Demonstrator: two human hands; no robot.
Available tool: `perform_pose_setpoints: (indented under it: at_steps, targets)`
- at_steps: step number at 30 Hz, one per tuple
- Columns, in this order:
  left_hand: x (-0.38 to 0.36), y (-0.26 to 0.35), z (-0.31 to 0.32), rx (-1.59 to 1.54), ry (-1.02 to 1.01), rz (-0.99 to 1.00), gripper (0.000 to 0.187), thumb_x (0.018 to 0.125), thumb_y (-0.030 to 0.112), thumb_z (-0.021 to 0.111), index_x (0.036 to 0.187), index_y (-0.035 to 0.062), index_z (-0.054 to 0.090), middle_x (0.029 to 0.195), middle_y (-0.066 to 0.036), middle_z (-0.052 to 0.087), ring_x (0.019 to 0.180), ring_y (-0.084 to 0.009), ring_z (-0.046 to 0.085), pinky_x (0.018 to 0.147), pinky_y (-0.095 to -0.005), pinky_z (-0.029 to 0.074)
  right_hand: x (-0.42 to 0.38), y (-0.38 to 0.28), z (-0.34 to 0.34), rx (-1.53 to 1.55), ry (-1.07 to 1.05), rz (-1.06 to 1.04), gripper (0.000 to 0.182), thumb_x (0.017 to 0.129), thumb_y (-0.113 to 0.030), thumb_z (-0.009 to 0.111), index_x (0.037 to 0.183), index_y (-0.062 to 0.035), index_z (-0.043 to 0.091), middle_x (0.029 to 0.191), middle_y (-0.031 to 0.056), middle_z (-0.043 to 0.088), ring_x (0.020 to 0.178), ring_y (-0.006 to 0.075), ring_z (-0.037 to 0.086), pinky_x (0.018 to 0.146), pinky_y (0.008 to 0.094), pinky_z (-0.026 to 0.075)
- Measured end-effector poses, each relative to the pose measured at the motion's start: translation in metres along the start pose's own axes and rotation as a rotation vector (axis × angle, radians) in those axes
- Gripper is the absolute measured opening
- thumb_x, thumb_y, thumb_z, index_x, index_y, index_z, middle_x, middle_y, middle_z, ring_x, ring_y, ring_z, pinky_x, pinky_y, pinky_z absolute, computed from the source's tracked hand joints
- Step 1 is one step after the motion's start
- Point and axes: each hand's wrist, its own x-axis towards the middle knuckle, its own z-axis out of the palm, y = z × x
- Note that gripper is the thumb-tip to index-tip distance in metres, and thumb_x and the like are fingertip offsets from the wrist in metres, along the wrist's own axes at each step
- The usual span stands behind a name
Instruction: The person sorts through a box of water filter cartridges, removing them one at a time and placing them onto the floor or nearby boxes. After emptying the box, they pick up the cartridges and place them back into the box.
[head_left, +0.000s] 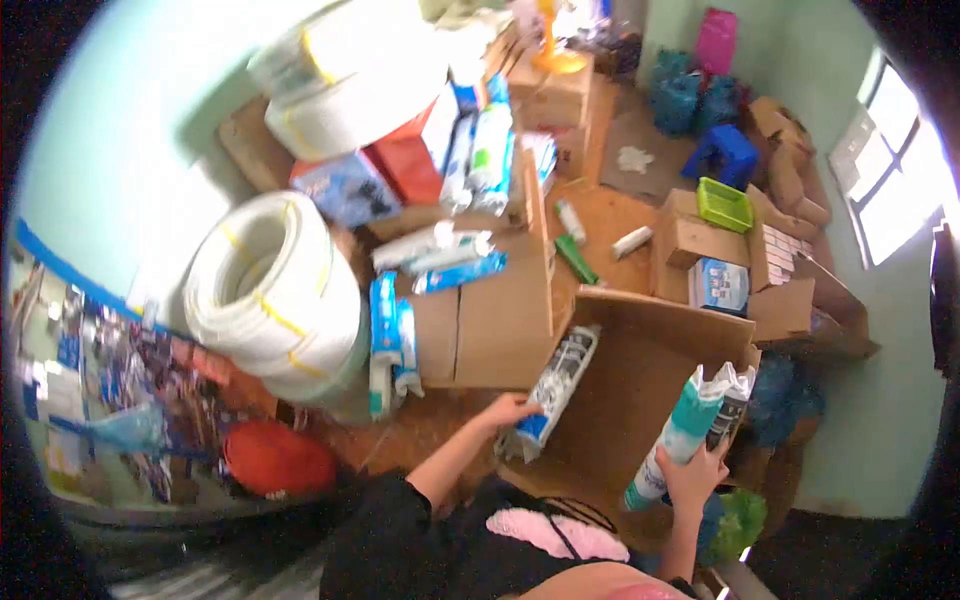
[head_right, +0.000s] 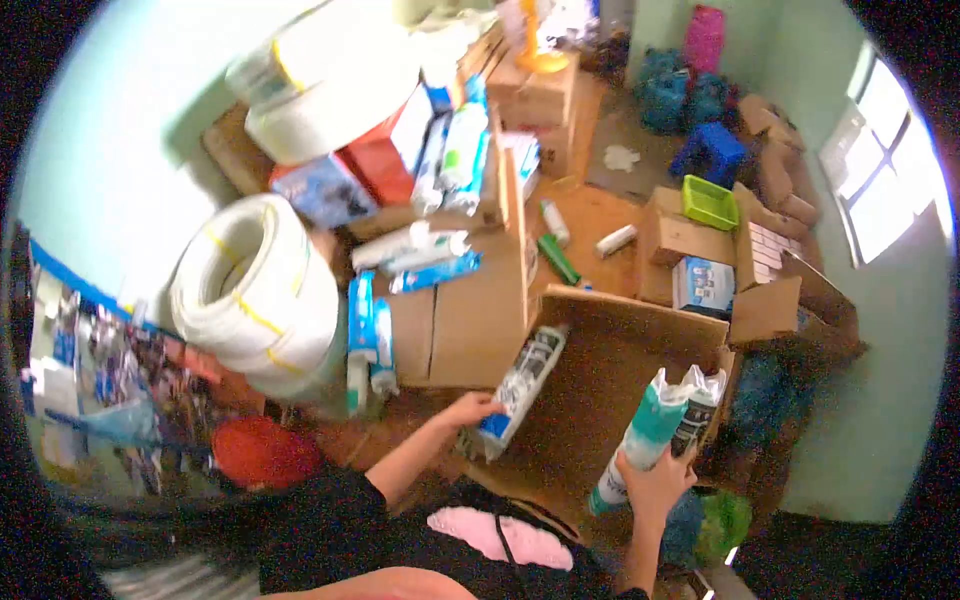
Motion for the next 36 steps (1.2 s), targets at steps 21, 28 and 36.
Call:
perform_pose_setpoints:
  at_steps: [21,28,36]
  targets:
    - [0.067,-0.06,0.013,-0.385,-0.337,-0.261,0.025,0.084,0.022,0.059,0.102,0.0051,0.063,0.106,-0.006,0.063,0.096,-0.0168,0.057,0.085,-0.0328,0.045,-0.074,0.112,-0.014,-0.482,-0.087,0.642,0.081,0.064,-0.062,0.063,0.124,-0.0096,0.054,0.143,0.0216,0.026,0.128,0.0354,0.033,0.102,0.054,0.02]
    - [0.107,-0.058,0.177,0.25,-0.731,-0.078,0.055,0.082,0.042,0.062,0.124,0.008,0.051,0.122,-0.011,0.055,0.109,-0.0221,0.053,0.089,-0.0349,0.043,-0.056,0.092,-0.026,-0.542,-0.116,0.773,0.082,0.067,-0.066,0.059,0.128,-0.0118,0.05,0.144,0.0201,0.025,0.132,0.0335,0.029,0.1,0.055,0.023]
    - [0.093,0.002,0.196,0.559,-0.851,0.201,0.083,0.072,0.065,0.057,0.13,0.0058,0.044,0.118,-0.016,0.057,0.111,-0.0281,0.053,0.093,-0.0374,0.042,-0.085,0.115,-0.049,-0.624,0.073,0.76,0.084,0.064,-0.065,0.063,0.124,-0.0084,0.053,0.144,0.0239,0.022,0.133,0.0348,0.027,0.101,0.0578,0.02]
